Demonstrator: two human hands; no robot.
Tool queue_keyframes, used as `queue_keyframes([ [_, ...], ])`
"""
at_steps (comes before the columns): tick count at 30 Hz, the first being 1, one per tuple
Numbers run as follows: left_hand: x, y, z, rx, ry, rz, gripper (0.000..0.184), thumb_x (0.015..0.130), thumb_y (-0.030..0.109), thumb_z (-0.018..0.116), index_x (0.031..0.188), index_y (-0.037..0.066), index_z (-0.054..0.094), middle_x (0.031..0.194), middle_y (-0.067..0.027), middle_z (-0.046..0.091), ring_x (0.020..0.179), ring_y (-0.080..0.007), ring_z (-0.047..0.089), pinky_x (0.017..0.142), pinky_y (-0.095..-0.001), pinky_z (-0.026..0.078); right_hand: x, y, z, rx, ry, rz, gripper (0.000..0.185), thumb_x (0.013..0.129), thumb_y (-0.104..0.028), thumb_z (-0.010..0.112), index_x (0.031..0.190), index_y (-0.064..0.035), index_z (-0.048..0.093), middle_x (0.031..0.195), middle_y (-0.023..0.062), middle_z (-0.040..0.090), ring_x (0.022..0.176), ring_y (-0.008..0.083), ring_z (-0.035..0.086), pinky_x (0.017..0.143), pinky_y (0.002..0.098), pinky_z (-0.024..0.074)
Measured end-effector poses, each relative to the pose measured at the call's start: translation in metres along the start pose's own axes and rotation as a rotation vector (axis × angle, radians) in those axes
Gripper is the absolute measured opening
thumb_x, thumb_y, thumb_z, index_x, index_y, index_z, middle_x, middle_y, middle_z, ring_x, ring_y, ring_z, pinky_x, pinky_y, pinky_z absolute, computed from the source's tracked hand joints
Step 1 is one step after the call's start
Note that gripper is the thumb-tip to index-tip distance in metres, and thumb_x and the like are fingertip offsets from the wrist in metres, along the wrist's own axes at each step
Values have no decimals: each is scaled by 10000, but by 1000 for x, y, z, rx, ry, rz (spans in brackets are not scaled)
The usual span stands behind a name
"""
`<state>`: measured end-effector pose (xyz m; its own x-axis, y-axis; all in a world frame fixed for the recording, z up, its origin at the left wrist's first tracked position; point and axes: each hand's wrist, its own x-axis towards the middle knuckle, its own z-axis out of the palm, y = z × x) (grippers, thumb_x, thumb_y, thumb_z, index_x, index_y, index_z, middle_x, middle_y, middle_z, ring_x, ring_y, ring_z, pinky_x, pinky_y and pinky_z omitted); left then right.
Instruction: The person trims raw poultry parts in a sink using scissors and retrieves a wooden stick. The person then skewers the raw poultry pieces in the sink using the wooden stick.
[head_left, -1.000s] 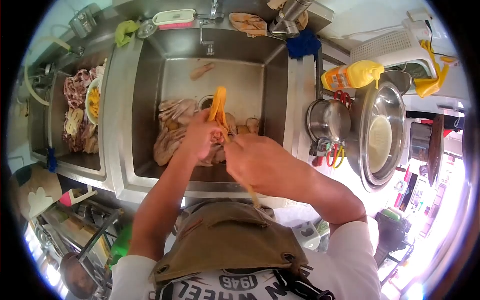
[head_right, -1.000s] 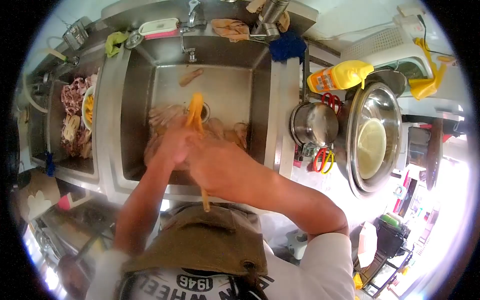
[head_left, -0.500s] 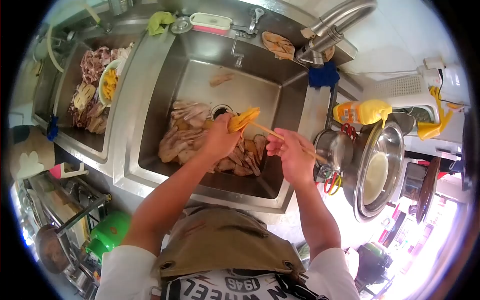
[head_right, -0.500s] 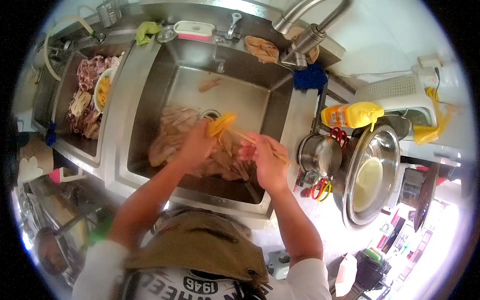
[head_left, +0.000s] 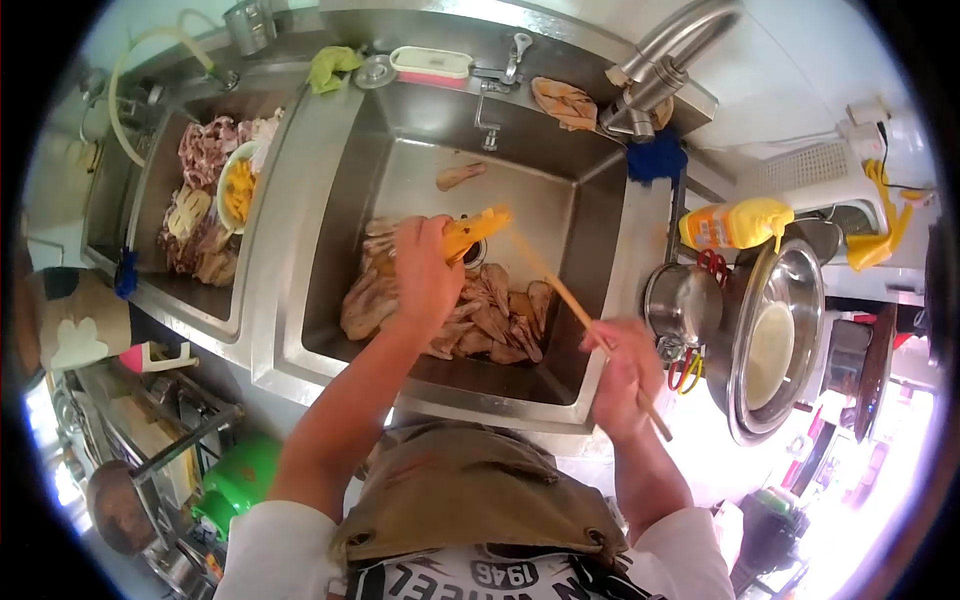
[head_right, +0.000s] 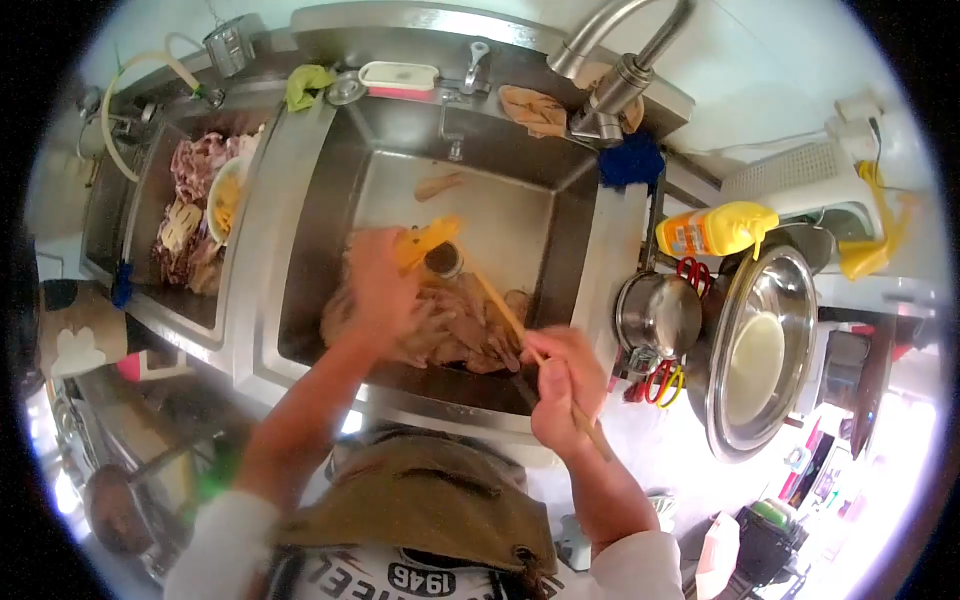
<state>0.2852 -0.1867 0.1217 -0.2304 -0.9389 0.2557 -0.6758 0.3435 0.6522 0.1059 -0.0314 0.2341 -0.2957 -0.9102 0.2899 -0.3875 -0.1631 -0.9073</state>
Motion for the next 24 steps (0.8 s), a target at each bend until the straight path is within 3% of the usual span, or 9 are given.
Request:
queue_keyframes([
  [2,-2,-3,-4,28,107,148,517,599,-58,693,1086,40,548,1026,-162,506,966,-365,487,835,-444,418,25,-2,-4,-345,39,-187,166,932,-74,509,1057,4,586,920,164,603,847,282,604,723,350,486],
  [5,-4,-9,-1,45,146,234,539,561,-56,698,1069,47,550,1019,-160,506,958,-366,493,824,-449,418,38,31,25,-211,30,-51,136,905,-64,544,1028,-12,568,910,174,581,892,340,582,728,372,477],
  [6,-4,-7,-1,40,143,252,533,566,-51,697,1069,47,551,1018,-160,506,953,-366,495,819,-449,420,43,31,40,-302,-40,3,128,875,-57,572,998,-25,556,902,169,581,820,361,590,687,401,498],
  [7,-4,-3,-3,36,146,267,527,570,-46,697,1068,48,552,1017,-161,507,949,-366,497,815,-448,421,50,36,55,-413,-57,-130,147,852,-73,600,991,-52,557,895,149,588,741,362,601,624,426,516],
  [9,-3,-1,-2,38,165,289,510,582,-35,693,1065,50,554,1012,-160,506,940,-365,500,805,-449,423,56,52,84,-372,-85,-127,219,814,-16,626,1024,-29,565,865,172,579,721,349,588,622,386,496],
  [12,-2,-6,2,50,168,309,481,600,-19,684,1059,54,559,1002,-155,504,926,-359,503,787,-452,423,64,63,100,-310,-116,-81,229,778,-38,664,992,-31,581,875,167,603,723,366,595,621,406,500],
  [18,-9,-12,3,38,106,282,449,612,2,669,1047,50,570,986,-138,507,895,-338,512,754,-435,424,72,72,108,-378,-241,52,180,767,-102,630,909,3,596,899,202,619,795,388,614,728,445,514],
  [24,-8,-9,-6,76,121,290,403,637,-2,631,1035,31,580,976,-128,506,880,-327,509,739,-416,429,75,71,112,-355,-206,1,112,753,-51,638,846,10,624,790,192,613,687,323,612,639,364,496],
])
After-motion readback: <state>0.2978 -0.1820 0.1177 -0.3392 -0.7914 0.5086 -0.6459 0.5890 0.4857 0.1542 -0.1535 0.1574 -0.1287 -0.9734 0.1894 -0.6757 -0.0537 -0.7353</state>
